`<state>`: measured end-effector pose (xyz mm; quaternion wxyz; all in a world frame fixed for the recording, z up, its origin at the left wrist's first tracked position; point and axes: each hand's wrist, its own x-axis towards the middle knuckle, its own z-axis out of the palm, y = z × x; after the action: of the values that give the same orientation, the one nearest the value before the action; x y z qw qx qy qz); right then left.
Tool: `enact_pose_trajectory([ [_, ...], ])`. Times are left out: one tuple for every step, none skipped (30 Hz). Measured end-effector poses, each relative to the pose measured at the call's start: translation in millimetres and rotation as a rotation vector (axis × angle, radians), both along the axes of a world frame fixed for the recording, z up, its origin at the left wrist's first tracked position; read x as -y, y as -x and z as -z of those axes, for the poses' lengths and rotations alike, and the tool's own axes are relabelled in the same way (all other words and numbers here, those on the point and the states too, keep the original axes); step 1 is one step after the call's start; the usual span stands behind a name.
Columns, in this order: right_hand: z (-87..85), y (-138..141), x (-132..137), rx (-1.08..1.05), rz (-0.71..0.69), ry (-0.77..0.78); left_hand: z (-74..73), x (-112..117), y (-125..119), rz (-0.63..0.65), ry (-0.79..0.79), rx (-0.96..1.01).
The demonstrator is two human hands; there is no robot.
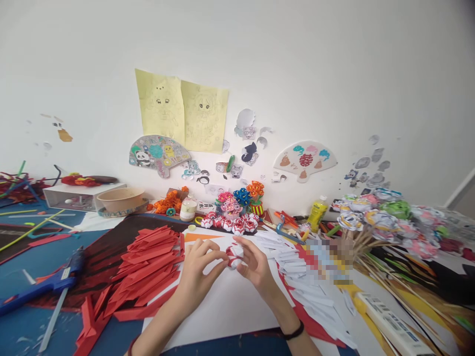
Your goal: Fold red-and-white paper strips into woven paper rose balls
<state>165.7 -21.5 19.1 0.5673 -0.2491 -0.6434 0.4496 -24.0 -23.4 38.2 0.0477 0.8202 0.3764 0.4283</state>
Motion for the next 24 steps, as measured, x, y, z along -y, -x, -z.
enact_pose_trajectory([
  [0.8, -0.3, -0.4, 0.002, -0.004, -0.003, -0.5, -0.1, -0.2, 0.017, 0.022, 0.007],
  [1.6, -0.7, -1.0, 0.005, -0.006, -0.006, -1.2, -0.1, -0.3, 0.038, 0.049, 0.017],
  [2.5, -1.1, -1.6, 0.009, -0.007, -0.009, -1.8, -0.2, -0.5, 0.060, 0.076, 0.029],
  [3.2, -1.5, -2.3, 0.012, -0.009, -0.012, -2.3, -0.4, -0.5, 0.084, 0.102, 0.042],
  [3.8, -1.9, -2.9, 0.013, -0.010, -0.014, -2.8, -0.5, -0.5, 0.104, 0.124, 0.054],
  [4.2, -2.2, -3.3, 0.013, -0.011, -0.015, -3.0, -0.7, -0.5, 0.120, 0.142, 0.066],
  [4.5, -2.5, -3.6, 0.012, -0.012, -0.014, -3.1, -0.9, -0.5, 0.130, 0.159, 0.077],
  [4.5, -2.6, -3.6, 0.011, -0.014, -0.012, -3.2, -0.9, -0.6, 0.136, 0.175, 0.089],
  [4.5, -2.6, -3.3, 0.010, -0.017, -0.010, -3.2, -0.9, -0.9, 0.139, 0.193, 0.104],
  [4.3, -2.5, -2.9, 0.009, -0.020, -0.007, -3.2, -0.8, -1.2, 0.140, 0.213, 0.121],
  [4.0, -2.3, -2.4, 0.011, -0.025, -0.005, -3.4, -0.6, -1.6, 0.143, 0.235, 0.140],
  [3.6, -2.1, -1.8, 0.012, -0.030, -0.003, -3.8, -0.3, -2.0, 0.148, 0.258, 0.159],
  [3.2, -1.8, -1.3, 0.011, -0.033, -0.004, -4.4, 0.0, -2.4, 0.156, 0.280, 0.178],
  [2.8, -1.5, -0.9, 0.010, -0.035, -0.004, -5.2, 0.2, -2.7, 0.166, 0.300, 0.195],
  [2.3, -1.2, -0.7, 0.007, -0.038, -0.003, -6.0, 0.4, -2.9, 0.177, 0.319, 0.208],
  [1.8, -0.9, -0.6, 0.004, -0.041, -0.003, -6.8, 0.5, -3.0, 0.189, 0.334, 0.218],
  [1.3, -0.6, -0.7, 0.002, -0.043, -0.002, -7.5, 0.6, -2.9, 0.196, 0.343, 0.223],
  [0.9, -0.3, -0.8, 0.001, -0.044, 0.001, -7.9, 0.7, -2.9, 0.194, 0.344, 0.222],
  [0.5, -0.1, -1.1, 0.000, -0.044, 0.005, -8.0, 0.8, -2.8, 0.181, 0.334, 0.215],
  [0.2, 0.1, -1.3, -0.002, -0.041, 0.007, -7.9, 1.0, -2.8, 0.159, 0.315, 0.200],
  [0.0, 0.1, -1.6, -0.004, -0.034, 0.006, -7.4, 1.3, -2.8, 0.131, 0.292, 0.180],
  [-0.2, 0.0, -1.8, -0.006, -0.026, 0.005, -6.8, 1.7, -2.8, 0.103, 0.268, 0.158],
  [-0.3, -0.2, -1.9, -0.007, -0.019, 0.004, -6.1, 2.1, -2.9, 0.080, 0.247, 0.137],
  [-0.3, -0.4, -1.8, -0.006, -0.014, 0.004, -5.5, 2.6, -3.0, 0.065, 0.232, 0.119],
])
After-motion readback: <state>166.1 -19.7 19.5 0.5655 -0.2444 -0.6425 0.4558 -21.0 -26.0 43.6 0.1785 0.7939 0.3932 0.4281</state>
